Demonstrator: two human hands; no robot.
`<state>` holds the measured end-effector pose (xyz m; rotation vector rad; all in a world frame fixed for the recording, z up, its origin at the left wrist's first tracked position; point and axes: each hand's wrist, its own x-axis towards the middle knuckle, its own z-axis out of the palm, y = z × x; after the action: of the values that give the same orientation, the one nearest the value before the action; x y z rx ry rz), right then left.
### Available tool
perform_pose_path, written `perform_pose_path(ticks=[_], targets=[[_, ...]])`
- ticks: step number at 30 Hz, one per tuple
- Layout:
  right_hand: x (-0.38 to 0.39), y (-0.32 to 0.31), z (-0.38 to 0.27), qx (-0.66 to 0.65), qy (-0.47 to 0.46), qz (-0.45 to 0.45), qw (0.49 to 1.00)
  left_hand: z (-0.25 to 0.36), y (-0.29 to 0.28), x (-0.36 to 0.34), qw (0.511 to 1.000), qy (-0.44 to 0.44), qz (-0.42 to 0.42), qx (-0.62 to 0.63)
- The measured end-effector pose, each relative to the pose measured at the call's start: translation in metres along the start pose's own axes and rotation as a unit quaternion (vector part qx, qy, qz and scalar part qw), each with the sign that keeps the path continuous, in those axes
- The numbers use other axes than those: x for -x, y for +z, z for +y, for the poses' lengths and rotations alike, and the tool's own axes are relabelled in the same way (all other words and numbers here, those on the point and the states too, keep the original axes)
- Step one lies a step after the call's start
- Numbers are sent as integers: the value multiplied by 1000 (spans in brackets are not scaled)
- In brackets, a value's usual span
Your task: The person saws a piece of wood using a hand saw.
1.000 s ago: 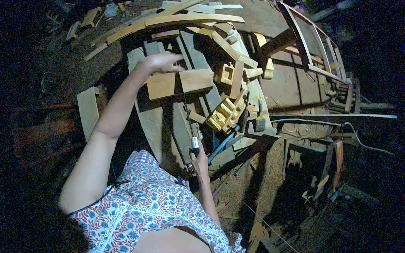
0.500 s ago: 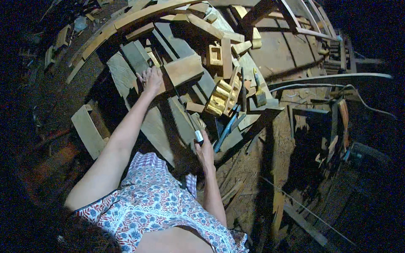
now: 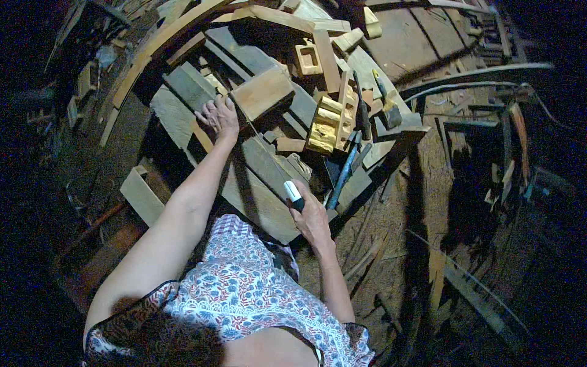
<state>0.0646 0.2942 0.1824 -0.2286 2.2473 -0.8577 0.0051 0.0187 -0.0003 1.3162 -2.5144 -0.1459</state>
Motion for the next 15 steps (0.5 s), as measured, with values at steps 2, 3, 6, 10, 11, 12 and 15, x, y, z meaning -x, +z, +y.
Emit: perform_pose_path(ticks=[2, 3, 6, 10, 11, 12, 15], targets=[[0, -4, -3, 23, -19, 0, 1000, -4, 2, -1, 1000, -11, 6, -25], [-2, -3, -5, 28, -32, 9, 999, -8, 6, -3, 999, 0, 41, -20], [-7, -2, 9, 19, -75, 9, 997, -10, 6, -5, 997, 26, 73, -22], [-23, 12, 49, -4, -103, -1, 995, 0, -4, -5, 997, 29, 62, -26], [-24, 15, 53, -18, -99, -12, 995, 2, -4, -4, 998, 23, 59, -18], [-27, 18, 58, -24, -100, -11, 995, 2, -5, -6, 998, 27, 61, -21], [-26, 18, 51, -35, -106, -27, 993, -2, -7, -2, 999, 31, 25, -33]])
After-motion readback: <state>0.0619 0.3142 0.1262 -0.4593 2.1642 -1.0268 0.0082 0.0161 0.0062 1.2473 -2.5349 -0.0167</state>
